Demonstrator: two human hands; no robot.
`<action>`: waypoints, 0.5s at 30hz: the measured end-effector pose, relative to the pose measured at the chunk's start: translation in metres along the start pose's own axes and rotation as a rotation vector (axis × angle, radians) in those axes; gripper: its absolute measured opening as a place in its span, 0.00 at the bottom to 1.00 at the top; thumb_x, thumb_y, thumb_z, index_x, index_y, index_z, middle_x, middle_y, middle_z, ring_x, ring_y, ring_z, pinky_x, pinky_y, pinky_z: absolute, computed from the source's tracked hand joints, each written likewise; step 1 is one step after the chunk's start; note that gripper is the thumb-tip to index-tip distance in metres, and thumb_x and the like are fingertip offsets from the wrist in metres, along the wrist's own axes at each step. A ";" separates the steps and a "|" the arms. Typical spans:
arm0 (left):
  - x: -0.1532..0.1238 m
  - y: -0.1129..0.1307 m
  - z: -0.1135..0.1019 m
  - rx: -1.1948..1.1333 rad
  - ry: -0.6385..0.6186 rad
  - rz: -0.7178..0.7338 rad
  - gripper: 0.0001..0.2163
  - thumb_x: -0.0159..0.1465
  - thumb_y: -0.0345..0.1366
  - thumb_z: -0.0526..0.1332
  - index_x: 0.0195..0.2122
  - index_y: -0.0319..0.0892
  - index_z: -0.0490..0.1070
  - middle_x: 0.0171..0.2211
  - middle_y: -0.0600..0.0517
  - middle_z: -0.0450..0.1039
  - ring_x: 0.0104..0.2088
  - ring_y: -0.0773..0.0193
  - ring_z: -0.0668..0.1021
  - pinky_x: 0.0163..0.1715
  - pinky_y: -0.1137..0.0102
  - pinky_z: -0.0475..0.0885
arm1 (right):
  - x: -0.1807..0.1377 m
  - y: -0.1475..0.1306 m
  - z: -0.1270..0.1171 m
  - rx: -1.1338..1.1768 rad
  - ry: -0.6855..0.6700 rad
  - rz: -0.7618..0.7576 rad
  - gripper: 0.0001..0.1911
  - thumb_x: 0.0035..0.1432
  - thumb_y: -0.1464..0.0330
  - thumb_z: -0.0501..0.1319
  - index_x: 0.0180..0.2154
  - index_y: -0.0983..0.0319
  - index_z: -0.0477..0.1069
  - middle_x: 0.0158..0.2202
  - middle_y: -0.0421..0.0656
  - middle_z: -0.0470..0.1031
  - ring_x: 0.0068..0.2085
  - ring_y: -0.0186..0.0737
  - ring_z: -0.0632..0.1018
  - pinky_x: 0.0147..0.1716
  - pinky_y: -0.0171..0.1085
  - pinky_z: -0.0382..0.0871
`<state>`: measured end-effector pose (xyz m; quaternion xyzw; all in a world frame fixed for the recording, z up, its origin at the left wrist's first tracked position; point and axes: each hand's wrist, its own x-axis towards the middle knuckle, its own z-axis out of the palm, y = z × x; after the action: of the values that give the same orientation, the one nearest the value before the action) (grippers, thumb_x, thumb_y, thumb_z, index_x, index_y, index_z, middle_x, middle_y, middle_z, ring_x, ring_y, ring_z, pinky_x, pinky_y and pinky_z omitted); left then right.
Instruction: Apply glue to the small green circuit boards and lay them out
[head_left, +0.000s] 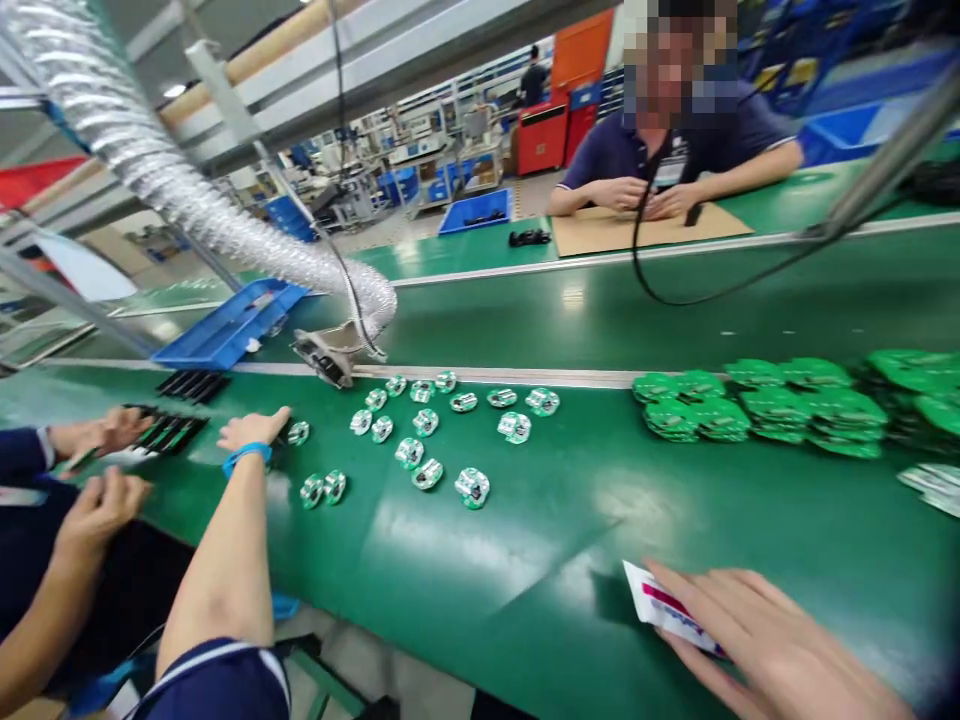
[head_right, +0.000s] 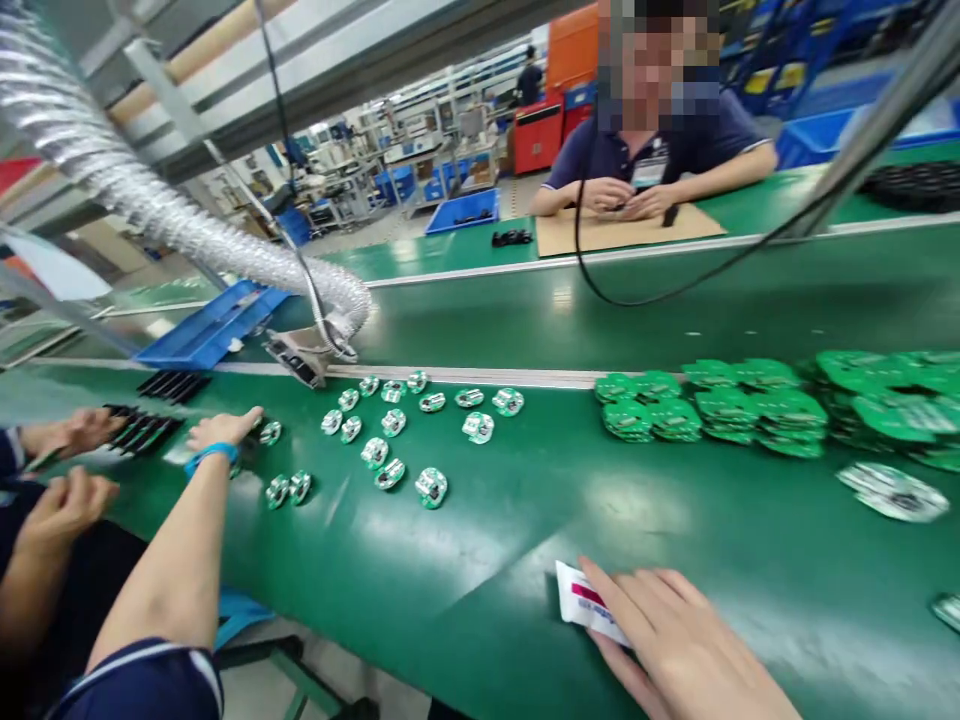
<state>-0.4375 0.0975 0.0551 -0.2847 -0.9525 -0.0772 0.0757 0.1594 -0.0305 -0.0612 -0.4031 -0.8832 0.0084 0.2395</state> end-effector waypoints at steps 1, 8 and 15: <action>-0.004 0.006 0.002 -0.018 0.027 0.019 0.32 0.59 0.53 0.58 0.49 0.24 0.77 0.57 0.17 0.69 0.60 0.19 0.69 0.54 0.37 0.64 | 0.002 -0.002 -0.004 -0.017 0.024 0.005 0.16 0.75 0.61 0.54 0.57 0.58 0.73 0.38 0.43 0.82 0.37 0.44 0.82 0.40 0.41 0.75; -0.171 0.112 0.031 -0.225 0.019 0.812 0.31 0.66 0.67 0.52 0.42 0.44 0.80 0.43 0.42 0.80 0.49 0.44 0.78 0.52 0.54 0.70 | 0.025 -0.023 -0.007 -0.030 -0.013 0.001 0.16 0.75 0.71 0.50 0.55 0.63 0.73 0.37 0.45 0.81 0.36 0.43 0.81 0.42 0.42 0.74; -0.272 0.190 0.061 -0.075 -0.026 1.054 0.34 0.62 0.67 0.61 0.42 0.34 0.80 0.44 0.32 0.76 0.51 0.37 0.75 0.53 0.48 0.67 | 0.019 -0.028 -0.016 -0.023 -0.054 -0.052 0.16 0.72 0.73 0.53 0.58 0.66 0.70 0.38 0.47 0.81 0.37 0.44 0.81 0.41 0.43 0.74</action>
<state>-0.1138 0.1214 -0.0364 -0.7284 -0.6776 -0.0591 0.0821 0.1359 -0.0382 -0.0337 -0.3824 -0.8995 0.0029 0.2111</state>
